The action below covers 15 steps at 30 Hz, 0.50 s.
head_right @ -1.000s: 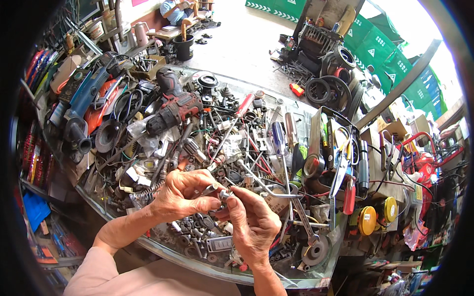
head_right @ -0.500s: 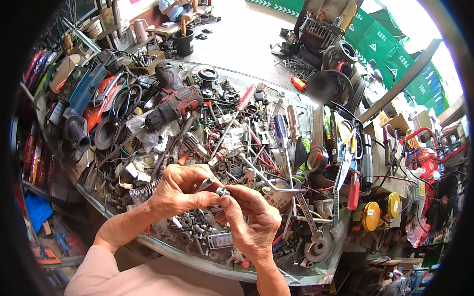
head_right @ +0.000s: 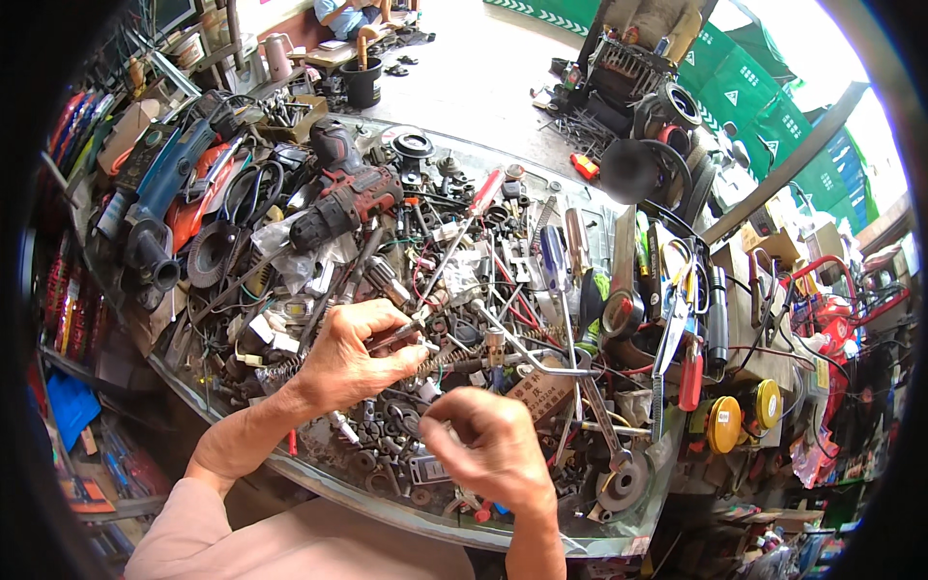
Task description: The person assembles small mechanical components on a cluttered workbench. They use a wrench to tighten a nut onto a threaded rod and then attach a spring to the assembly. The person handles the parts with both hands, occasionally reaching for tools or parts from the surrounding area.
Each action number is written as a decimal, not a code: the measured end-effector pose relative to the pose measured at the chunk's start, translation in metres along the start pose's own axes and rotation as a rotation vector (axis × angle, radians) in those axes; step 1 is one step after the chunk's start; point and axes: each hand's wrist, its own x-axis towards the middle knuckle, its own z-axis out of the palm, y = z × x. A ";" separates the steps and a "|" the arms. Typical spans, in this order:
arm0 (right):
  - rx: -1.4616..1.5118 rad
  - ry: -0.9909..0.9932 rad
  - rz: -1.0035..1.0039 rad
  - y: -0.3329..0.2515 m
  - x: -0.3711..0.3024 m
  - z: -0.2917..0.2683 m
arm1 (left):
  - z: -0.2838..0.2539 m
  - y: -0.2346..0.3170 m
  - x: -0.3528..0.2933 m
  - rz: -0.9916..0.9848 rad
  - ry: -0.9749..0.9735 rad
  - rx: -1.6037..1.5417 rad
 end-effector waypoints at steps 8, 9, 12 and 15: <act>-0.583 0.023 -0.165 0.009 -0.002 0.014 | -0.005 -0.012 0.001 0.162 -0.004 0.443; -0.573 -0.004 -0.160 0.009 -0.002 0.014 | -0.004 -0.015 0.000 0.164 0.005 0.467; -0.561 -0.046 -0.153 0.012 -0.001 0.013 | -0.001 -0.017 0.000 0.158 0.027 0.472; -0.557 -0.028 -0.162 0.014 -0.001 0.012 | -0.002 -0.009 0.000 0.117 0.033 0.331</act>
